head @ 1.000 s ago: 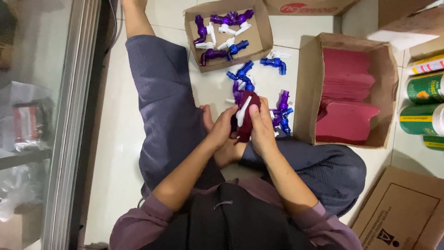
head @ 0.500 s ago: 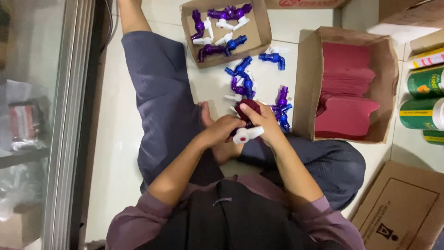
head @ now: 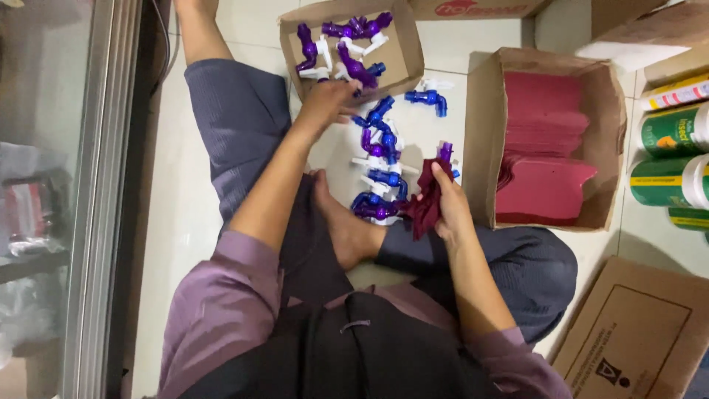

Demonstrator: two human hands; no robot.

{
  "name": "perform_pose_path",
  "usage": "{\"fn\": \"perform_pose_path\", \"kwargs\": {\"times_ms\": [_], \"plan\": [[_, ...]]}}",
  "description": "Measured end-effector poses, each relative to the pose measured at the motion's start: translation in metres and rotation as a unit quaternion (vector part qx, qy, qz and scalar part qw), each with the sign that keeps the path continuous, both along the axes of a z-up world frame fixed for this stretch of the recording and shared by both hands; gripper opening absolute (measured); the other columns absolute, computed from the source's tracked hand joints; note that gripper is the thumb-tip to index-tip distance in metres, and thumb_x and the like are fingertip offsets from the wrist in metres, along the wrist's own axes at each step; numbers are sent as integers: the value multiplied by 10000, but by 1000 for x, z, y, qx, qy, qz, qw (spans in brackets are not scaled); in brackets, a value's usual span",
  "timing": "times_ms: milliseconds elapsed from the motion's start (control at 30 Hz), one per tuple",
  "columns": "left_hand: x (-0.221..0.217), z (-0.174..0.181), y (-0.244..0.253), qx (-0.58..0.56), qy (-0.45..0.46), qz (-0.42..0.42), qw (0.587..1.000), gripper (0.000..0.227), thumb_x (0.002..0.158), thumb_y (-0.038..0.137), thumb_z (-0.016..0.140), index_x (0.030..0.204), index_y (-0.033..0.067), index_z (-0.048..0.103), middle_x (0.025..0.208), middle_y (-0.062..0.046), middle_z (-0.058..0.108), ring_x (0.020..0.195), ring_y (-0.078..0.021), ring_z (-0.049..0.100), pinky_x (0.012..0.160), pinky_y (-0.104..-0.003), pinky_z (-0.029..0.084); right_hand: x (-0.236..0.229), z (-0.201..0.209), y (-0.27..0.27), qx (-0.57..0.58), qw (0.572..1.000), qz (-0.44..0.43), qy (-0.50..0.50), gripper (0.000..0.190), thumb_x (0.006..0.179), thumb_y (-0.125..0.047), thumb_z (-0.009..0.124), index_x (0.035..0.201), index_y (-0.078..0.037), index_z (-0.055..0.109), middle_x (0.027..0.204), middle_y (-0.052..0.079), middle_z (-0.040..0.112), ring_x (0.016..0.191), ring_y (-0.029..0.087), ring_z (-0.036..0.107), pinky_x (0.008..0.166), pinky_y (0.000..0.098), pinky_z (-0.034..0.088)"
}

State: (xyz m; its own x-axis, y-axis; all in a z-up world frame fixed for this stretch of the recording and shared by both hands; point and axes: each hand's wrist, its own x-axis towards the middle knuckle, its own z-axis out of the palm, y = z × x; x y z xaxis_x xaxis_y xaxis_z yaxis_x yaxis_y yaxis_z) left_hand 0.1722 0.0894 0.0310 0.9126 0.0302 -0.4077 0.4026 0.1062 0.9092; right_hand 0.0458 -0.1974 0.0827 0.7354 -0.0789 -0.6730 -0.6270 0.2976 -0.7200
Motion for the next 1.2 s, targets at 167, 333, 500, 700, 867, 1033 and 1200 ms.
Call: {"fn": "perform_pose_path", "kwargs": {"times_ms": [167, 333, 500, 700, 867, 1033, 1200], "plan": [[-5, -11, 8, 490, -52, -96, 865, 403, 943, 493, 700, 1101, 123, 713, 1023, -104, 729, 988, -289, 709, 851, -409, 502, -5, -22, -21, -34, 999, -17, -7, 314, 958, -356, 748, 980, -70, 620, 798, 143, 644, 647, 275, 701, 560, 392, 584], [-8, -47, 7, 735, -43, -214, 642, 330, 1010, 420, 595, 952, 113, 703, 862, -82, 705, 823, -215, 655, 802, -358, 356, -7, -30, -22, -53, 998, -17, -2, 301, 968, -347, 744, 994, -68, 635, 805, 135, 644, 663, 271, 716, 564, 391, 596], [-9, -71, 17, 800, 29, -134, 584, 182, 964, 283, 637, 828, 180, 701, 762, 6, 684, 748, -170, 625, 772, -366, 309, -9, -21, -17, -66, 998, -1, -16, 284, 964, -328, 746, 1016, -76, 627, 831, 121, 639, 684, 252, 707, 570, 387, 587], [-3, -90, 39, 816, 26, -14, 577, 393, 949, 552, 652, 975, 163, 703, 881, 19, 689, 822, -142, 649, 736, -337, 385, -13, -22, -14, -67, 998, 3, -17, 282, 967, -325, 743, 1011, -70, 632, 836, 140, 646, 708, 268, 715, 590, 396, 598], [-20, -112, 3, 738, -364, 53, 566, 227, 814, 130, 707, 992, -10, 687, 864, -161, 602, 755, -328, 615, 639, -426, 434, -11, -25, -9, -69, 997, 12, -22, 269, 969, -324, 747, 981, -80, 635, 831, 137, 651, 707, 265, 711, 583, 396, 588], [-64, -59, -77, 549, -587, -96, 588, 224, 991, 91, 609, 1198, 157, 663, 1100, -128, 645, 1028, -266, 640, 734, -346, 482, -14, -29, 0, -79, 994, 32, -63, 286, 983, -321, 732, 956, -61, 616, 818, 125, 631, 703, 252, 691, 557, 372, 561], [-76, -79, -100, 581, -464, -175, 645, 165, 1021, 171, 533, 1133, 118, 643, 1300, -215, 599, 1313, -378, 527, 1121, -639, 270, -17, -4, -3, -20, 999, 10, -31, 369, 998, -470, 657, 980, -106, 593, 841, 109, 624, 747, 267, 674, 657, 395, 559]]}}
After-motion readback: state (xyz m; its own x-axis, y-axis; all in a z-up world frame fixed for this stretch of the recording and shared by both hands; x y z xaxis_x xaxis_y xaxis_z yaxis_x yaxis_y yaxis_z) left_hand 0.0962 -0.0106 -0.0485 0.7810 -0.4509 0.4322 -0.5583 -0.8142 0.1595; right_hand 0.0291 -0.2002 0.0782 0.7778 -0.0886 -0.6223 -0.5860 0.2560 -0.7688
